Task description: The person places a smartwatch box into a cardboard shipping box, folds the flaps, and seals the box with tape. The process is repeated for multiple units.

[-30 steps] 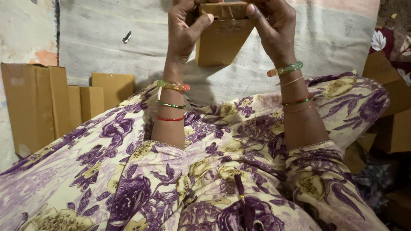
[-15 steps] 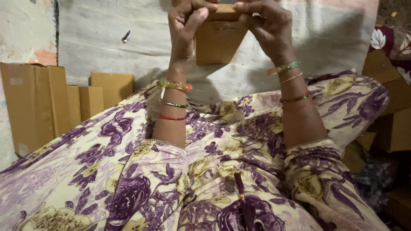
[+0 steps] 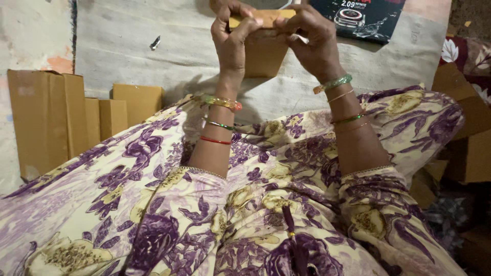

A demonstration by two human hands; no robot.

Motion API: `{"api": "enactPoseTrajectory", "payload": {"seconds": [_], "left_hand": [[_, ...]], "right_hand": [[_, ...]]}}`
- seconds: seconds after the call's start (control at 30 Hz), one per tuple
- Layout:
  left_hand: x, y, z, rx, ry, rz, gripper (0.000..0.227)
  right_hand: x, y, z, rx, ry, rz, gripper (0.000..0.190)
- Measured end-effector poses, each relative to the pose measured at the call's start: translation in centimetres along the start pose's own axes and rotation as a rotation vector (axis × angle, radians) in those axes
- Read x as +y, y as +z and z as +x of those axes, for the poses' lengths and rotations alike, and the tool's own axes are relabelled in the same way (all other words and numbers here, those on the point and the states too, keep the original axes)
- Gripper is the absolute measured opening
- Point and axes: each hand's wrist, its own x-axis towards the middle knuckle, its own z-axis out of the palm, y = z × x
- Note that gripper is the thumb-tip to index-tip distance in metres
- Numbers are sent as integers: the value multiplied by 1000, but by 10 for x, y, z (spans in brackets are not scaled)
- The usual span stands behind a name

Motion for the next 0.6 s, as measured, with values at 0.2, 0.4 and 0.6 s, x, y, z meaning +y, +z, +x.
{"api": "enactPoseTrajectory", "payload": {"seconds": [0.2,0.4,0.6], "left_hand": [[-3,-4,-6,-53,-6,-53,18],[9,-5,-13,-56,-115,40,24],[10,0,-18,-64,-52,38,24]], "right_hand": [[-16,4,-1,-1,7,-63,20],[-18,-3,3,26,85,193,14],[45,-15,18,252,383,301,21]]}}
